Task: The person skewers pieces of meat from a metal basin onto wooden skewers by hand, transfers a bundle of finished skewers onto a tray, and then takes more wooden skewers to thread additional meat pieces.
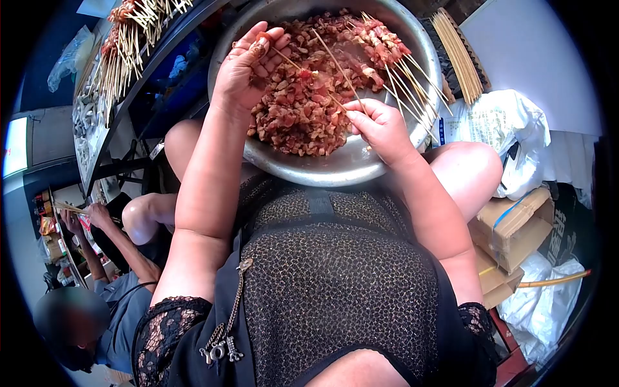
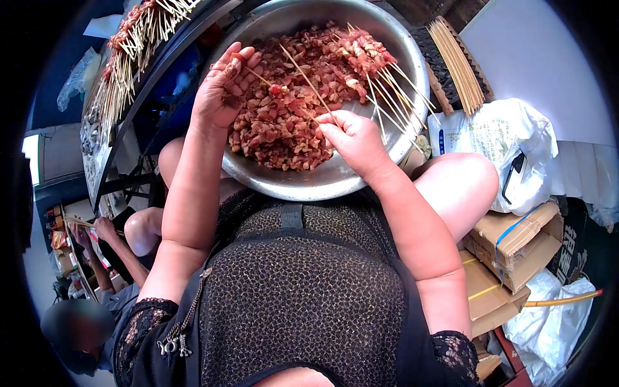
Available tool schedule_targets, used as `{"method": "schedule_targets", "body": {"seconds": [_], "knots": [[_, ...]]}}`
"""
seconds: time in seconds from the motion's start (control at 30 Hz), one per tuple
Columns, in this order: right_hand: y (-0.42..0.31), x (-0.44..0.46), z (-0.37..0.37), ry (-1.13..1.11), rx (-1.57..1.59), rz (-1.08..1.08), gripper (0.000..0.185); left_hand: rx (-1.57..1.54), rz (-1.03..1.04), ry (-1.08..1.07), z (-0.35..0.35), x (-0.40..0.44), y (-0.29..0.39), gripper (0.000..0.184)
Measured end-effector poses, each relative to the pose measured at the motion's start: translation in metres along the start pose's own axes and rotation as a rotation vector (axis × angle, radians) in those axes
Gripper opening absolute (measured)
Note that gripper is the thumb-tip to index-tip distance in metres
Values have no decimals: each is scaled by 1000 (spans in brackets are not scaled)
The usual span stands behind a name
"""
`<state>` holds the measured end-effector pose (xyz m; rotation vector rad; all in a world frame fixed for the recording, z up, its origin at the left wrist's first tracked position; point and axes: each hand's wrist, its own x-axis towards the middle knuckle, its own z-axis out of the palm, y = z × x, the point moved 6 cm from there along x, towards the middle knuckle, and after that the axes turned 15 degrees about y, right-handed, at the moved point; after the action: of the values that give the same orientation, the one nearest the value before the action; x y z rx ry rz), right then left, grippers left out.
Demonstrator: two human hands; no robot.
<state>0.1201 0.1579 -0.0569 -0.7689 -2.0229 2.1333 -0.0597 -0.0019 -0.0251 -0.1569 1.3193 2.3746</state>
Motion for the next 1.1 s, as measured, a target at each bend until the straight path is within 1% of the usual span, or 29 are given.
{"method": "schedule_targets", "body": {"seconds": [0.1,0.17,0.23,0.3,0.33,0.37,0.43,0.47,0.5,0.57,0.6,0.63,0.7,0.77,0.83,0.87,0.9,0.97,1.0,1.07,1.1], "knots": [[1,0,2,1,35,6,18,52,5,-24,6,-3,-3,34],[1,2,3,6,64,20,19,46,-38,-88,13,-7,-9,36],[-1,3,3,24,75,26,19,82,-71,-104,19,-14,-13,39],[-3,3,2,31,100,31,19,270,-121,-146,21,-18,-20,44],[-5,4,1,37,124,34,18,301,-161,-215,26,-24,-20,48],[-6,5,0,37,124,34,18,301,-161,-215,24,-23,-22,48],[-7,6,-2,36,164,50,17,408,-141,-318,25,-26,-28,52],[-7,6,-3,35,165,50,17,525,-70,-284,22,-24,-25,52],[-7,6,-4,35,181,51,17,526,-70,-285,18,-19,-24,52],[-9,6,-5,36,197,53,17,711,56,-84,-6,-2,-15,44],[-9,5,-6,45,180,55,16,646,24,11,-10,-1,-10,35],[-9,5,-7,53,162,58,16,646,23,11,-7,-2,-8,35],[-8,5,-7,47,169,68,16,511,-71,37,-2,-6,-7,31],[-7,5,-5,38,175,75,16,491,-73,35,9,-14,-11,31],[-6,4,-2,8,185,107,17,447,-109,-42,23,-22,-18,31],[-5,3,-2,7,184,106,17,399,-202,-122,24,-23,-27,32],[-4,3,-1,6,168,98,17,284,-260,-147,28,-27,-31,32],[-4,3,-2,8,152,91,17,255,-188,-97,15,-15,-36,29],[-4,3,-2,6,141,88,17,255,-189,-98,15,-14,-38,29],[-3,2,-2,4,128,86,17,85,-117,-20,10,-9,-33,24],[-3,2,-2,2,124,83,17,85,-117,-20,7,-5,-34,24]]}}
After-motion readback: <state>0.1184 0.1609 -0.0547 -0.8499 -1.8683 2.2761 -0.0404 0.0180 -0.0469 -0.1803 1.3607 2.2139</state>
